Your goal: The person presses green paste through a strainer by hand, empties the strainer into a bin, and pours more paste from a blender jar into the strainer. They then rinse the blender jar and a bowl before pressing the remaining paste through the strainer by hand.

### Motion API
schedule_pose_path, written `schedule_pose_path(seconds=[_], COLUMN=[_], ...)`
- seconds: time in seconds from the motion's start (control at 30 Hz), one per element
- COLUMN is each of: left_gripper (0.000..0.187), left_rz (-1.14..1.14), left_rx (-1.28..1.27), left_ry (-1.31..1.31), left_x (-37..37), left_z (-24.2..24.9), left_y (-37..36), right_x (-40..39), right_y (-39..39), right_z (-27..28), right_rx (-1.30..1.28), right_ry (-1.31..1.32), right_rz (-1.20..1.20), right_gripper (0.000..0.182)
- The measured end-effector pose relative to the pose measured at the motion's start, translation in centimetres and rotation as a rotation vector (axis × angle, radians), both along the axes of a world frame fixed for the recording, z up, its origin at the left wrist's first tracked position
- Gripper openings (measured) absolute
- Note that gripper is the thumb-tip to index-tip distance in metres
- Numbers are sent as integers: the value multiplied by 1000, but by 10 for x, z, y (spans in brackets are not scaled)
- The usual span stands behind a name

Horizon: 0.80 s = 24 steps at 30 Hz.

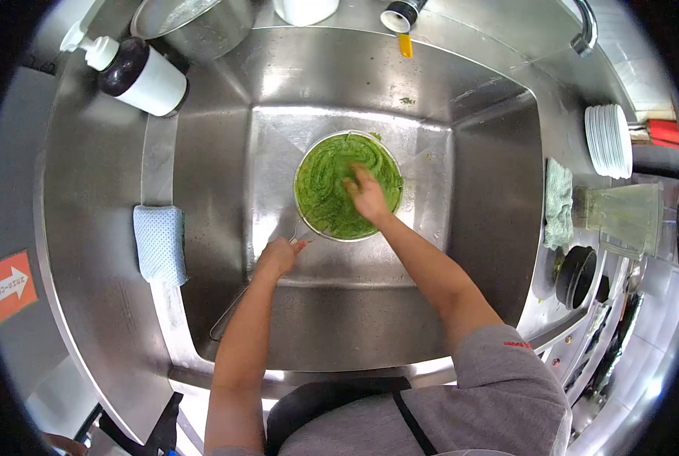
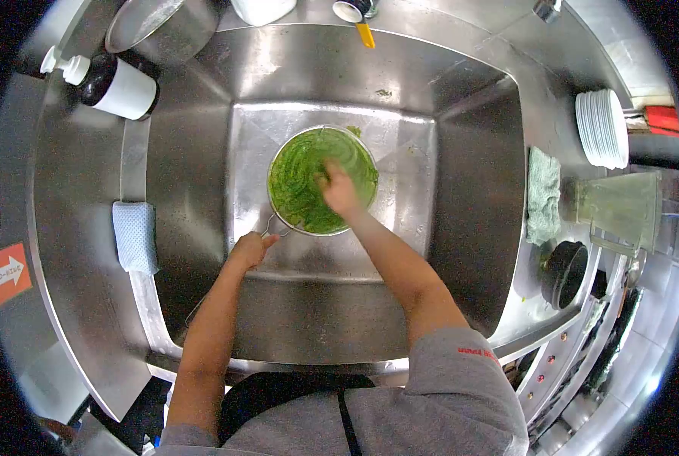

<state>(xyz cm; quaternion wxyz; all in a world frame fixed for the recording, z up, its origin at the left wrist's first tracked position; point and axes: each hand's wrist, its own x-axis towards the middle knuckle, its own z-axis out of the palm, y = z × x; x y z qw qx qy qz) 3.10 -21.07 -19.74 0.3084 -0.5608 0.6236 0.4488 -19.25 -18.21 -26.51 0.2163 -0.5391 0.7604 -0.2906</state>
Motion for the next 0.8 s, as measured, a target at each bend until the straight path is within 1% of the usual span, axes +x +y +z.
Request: schedule_pose_path(seconds=[0.07,0.1,0.17,0.2,0.23,0.3,0.33,0.37,0.4,0.43,0.47,0.53,0.57,0.63,0.67,0.7,0.77,0.8], left_gripper=[57,57,57,57,57,57,57,57,56,56,56,55,55,55,55,54,54,54], left_rz=[-20,-25,-27,-20,-18,47,53,-3,-59,-57,-43,-35,-35,-33,-19,-2,-8,-26], left_rx=[-10,-32,-56,-82,-89,4,8,-56,-122,-124,-110,-93,-90,-90,-100,-109,-104,-102], left_ry=[6,25,57,87,91,40,45,76,103,102,104,98,74,50,46,43,54,67], left_x=[2,1,3,4,4,4,5,5,6,5,5,6,6,5,4,4,4,3], left_z=[-2,-3,-1,-1,-3,-10,-10,-10,-9,-8,-7,-8,-11,-9,-4,-2,-3,-3], left_y=[2,1,5,4,1,3,4,5,5,4,3,4,4,4,4,5,4,3], right_x=[13,5,-22,-38,-49,-55,-46,-32,-12,5,22,51,51,51,39,25,6,13], right_y=[-13,-17,-26,-22,-15,7,17,26,31,28,19,6,3,-8,-11,-11,-11,-9], right_z=[33,32,32,16,12,6,1,-7,-14,-19,-21,-10,1,30,17,7,-5,5], right_rx=[61,61,91,39,33,135,109,113,83,49,50,-148,-146,437,434,432,393,484], right_ry=[-118,-118,28,105,110,90,90,96,58,17,13,-227,-229,236,298,300,269,351], right_rz=[72,66,140,179,180,229,146,151,-36,-225,-224,-380,-380,76,189,197,49,81], right_gripper=[39,39,38,38,38,40,42,42,43,45,45,51,51,58,61,61,61,60])
